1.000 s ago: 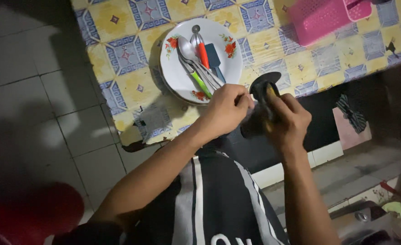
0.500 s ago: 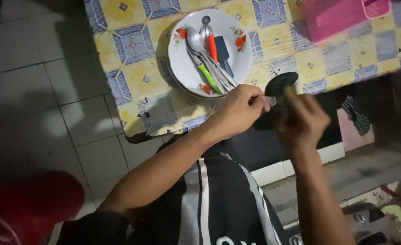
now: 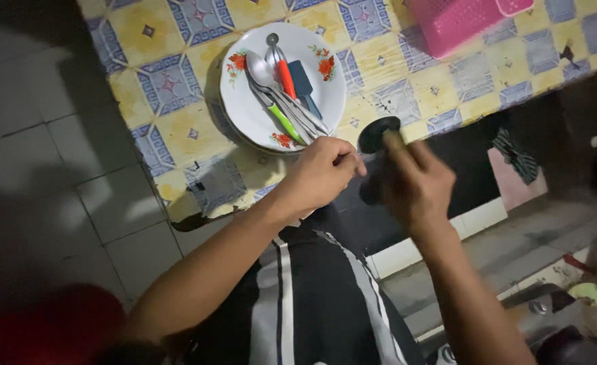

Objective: The person wipes several spoons, forks, and a knife with a cloth, placing most of the utensils into a pink container and some onto a plate.

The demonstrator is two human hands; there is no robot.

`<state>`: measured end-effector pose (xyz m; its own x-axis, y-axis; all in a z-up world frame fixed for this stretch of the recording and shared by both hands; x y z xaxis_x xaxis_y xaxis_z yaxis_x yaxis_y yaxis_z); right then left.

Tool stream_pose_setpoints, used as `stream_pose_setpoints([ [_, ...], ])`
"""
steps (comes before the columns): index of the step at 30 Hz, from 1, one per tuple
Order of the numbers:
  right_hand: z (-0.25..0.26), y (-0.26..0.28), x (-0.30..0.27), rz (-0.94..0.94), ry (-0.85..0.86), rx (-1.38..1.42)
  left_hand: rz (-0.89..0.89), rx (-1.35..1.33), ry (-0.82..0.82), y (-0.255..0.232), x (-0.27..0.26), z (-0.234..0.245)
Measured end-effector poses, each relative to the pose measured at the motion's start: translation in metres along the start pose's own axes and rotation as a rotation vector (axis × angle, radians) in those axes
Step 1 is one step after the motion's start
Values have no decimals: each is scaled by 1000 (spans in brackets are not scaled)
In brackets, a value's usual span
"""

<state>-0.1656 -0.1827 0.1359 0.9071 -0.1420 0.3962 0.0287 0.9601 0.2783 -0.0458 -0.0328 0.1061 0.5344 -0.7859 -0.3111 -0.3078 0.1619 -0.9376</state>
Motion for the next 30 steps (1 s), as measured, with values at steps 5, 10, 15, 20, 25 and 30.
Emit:
stream_pose_setpoints([
  [5, -4, -18, -10, -58, 207, -45, -39, 76, 3, 16, 6, 1],
  [10, -5, -6, -13, -139, 230, 50, -137, -7, -11, 25, 8, 4],
  [15, 5, -3, 1, -155, 338, -229, -125, 160, -31, 23, 2, 0],
  [20, 1, -8, -10, -34, 410, -24, -129, 148, -108, 34, 5, 1],
  [25, -1, -5, 2, -134, 440, -350, -117, 128, -83, 31, 8, 0],
  [30, -15, -41, -25, -163, 485, -194, -53, 231, -103, 16, 4, 6],
])
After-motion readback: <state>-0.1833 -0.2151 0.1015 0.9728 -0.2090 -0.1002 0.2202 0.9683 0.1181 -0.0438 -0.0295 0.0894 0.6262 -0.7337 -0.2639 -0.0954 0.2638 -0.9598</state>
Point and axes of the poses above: each hand's wrist, its own x-axis towards the middle knuckle, its own z-axis out of the back of the hand, y = z × x, the point moved 1 cm from there along x, towards the middle knuckle, and after that the axes turned 3 degrees about -x, right-handed, at the moved point
